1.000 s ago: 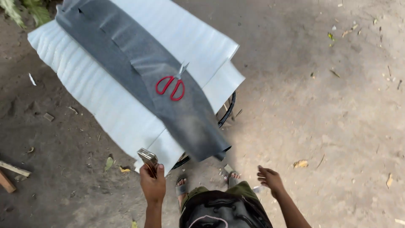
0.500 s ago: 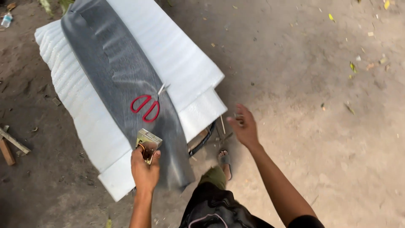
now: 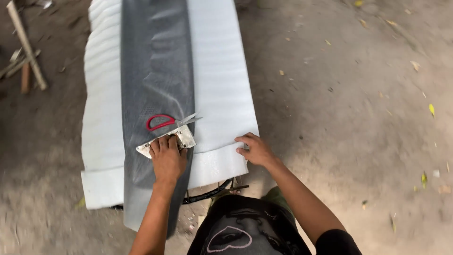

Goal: Cutting foam and fabric to size and stapling it to a wooden frame to create padding.

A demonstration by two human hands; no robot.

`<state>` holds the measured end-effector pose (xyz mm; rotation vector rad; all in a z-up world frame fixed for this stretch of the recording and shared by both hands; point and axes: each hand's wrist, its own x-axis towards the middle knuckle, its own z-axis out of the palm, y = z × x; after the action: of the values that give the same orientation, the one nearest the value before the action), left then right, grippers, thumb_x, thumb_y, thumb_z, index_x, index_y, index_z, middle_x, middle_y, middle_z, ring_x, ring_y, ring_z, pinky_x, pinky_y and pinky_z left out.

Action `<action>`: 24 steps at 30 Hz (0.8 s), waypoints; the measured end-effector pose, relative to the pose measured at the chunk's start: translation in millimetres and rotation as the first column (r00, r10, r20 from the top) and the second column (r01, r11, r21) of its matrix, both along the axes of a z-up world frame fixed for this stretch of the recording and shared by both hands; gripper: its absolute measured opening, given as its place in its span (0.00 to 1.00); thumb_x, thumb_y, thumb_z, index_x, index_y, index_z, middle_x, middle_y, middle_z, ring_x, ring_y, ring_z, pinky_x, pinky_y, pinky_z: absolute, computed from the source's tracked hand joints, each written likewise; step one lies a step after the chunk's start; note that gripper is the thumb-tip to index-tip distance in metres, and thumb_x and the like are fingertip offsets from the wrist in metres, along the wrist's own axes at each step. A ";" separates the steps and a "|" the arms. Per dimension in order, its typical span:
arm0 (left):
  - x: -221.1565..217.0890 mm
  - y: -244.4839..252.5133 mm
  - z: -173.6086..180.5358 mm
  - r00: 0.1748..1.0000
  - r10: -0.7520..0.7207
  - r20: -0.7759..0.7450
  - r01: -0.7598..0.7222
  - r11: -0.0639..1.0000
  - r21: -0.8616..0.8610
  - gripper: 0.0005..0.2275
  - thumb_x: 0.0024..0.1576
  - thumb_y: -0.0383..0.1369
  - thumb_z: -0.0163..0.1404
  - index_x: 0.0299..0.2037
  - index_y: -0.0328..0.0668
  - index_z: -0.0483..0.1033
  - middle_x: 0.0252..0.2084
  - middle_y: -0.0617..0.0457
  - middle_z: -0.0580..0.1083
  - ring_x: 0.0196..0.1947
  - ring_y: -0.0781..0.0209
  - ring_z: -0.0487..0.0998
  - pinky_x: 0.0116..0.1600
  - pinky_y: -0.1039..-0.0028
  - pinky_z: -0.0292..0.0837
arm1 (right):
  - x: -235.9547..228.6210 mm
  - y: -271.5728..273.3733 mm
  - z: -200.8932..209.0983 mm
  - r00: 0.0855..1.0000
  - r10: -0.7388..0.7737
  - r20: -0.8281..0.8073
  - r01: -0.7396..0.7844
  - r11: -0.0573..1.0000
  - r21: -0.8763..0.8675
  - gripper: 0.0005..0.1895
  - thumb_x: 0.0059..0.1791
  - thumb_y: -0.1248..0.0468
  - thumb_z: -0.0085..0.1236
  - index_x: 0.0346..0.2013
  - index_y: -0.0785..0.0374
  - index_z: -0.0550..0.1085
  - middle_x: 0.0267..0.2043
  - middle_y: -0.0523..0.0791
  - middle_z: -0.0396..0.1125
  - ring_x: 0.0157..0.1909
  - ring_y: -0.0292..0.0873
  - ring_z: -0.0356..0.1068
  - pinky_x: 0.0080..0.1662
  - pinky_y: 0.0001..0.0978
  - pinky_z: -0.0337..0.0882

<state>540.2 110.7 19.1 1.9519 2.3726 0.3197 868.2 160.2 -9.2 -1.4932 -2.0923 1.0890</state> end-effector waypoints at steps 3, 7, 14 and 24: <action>35.3 -20.7 35.6 0.993 0.085 0.081 -0.099 0.977 0.191 0.26 0.52 0.37 0.61 0.61 0.44 0.71 0.57 0.46 0.66 0.64 0.35 0.61 0.66 0.45 0.59 | 11.3 33.8 1.6 0.991 0.133 0.018 -0.131 0.987 -0.096 0.17 0.49 0.59 0.66 0.53 0.48 0.81 0.51 0.51 0.71 0.48 0.55 0.75 0.49 0.47 0.77; 85.3 -49.6 -10.4 0.941 0.324 0.099 -0.333 0.827 0.453 0.22 0.50 0.33 0.64 0.56 0.42 0.75 0.52 0.47 0.67 0.56 0.40 0.67 0.63 0.54 0.62 | 12.8 86.4 -21.2 0.940 0.337 0.055 -0.328 0.936 -0.128 0.13 0.48 0.57 0.67 0.47 0.49 0.82 0.43 0.46 0.72 0.43 0.49 0.76 0.45 0.42 0.77; 262.7 -57.3 -125.7 0.121 0.655 0.746 -0.924 0.349 -0.157 0.22 0.56 0.41 0.62 0.48 0.29 0.72 0.41 0.31 0.74 0.45 0.31 0.77 0.50 0.50 0.71 | 0.5 131.9 -3.7 0.712 0.682 0.170 -0.658 0.731 -0.177 0.10 0.49 0.53 0.61 0.41 0.48 0.82 0.41 0.46 0.76 0.50 0.54 0.77 0.51 0.48 0.76; 290.4 -27.5 -69.8 -0.540 -0.033 0.841 -0.837 0.125 -0.533 0.25 0.56 0.34 0.65 0.57 0.24 0.70 0.44 0.35 0.77 0.37 0.45 0.84 0.36 0.55 0.83 | -19.7 139.0 1.3 0.501 0.834 0.230 -0.788 0.550 -0.277 0.14 0.44 0.52 0.65 0.40 0.52 0.83 0.39 0.46 0.78 0.49 0.52 0.78 0.49 0.45 0.75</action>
<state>830.6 83.2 -50.8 -0.7618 1.5775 1.9640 848.5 299.2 -7.9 -0.6661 -3.1918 1.3442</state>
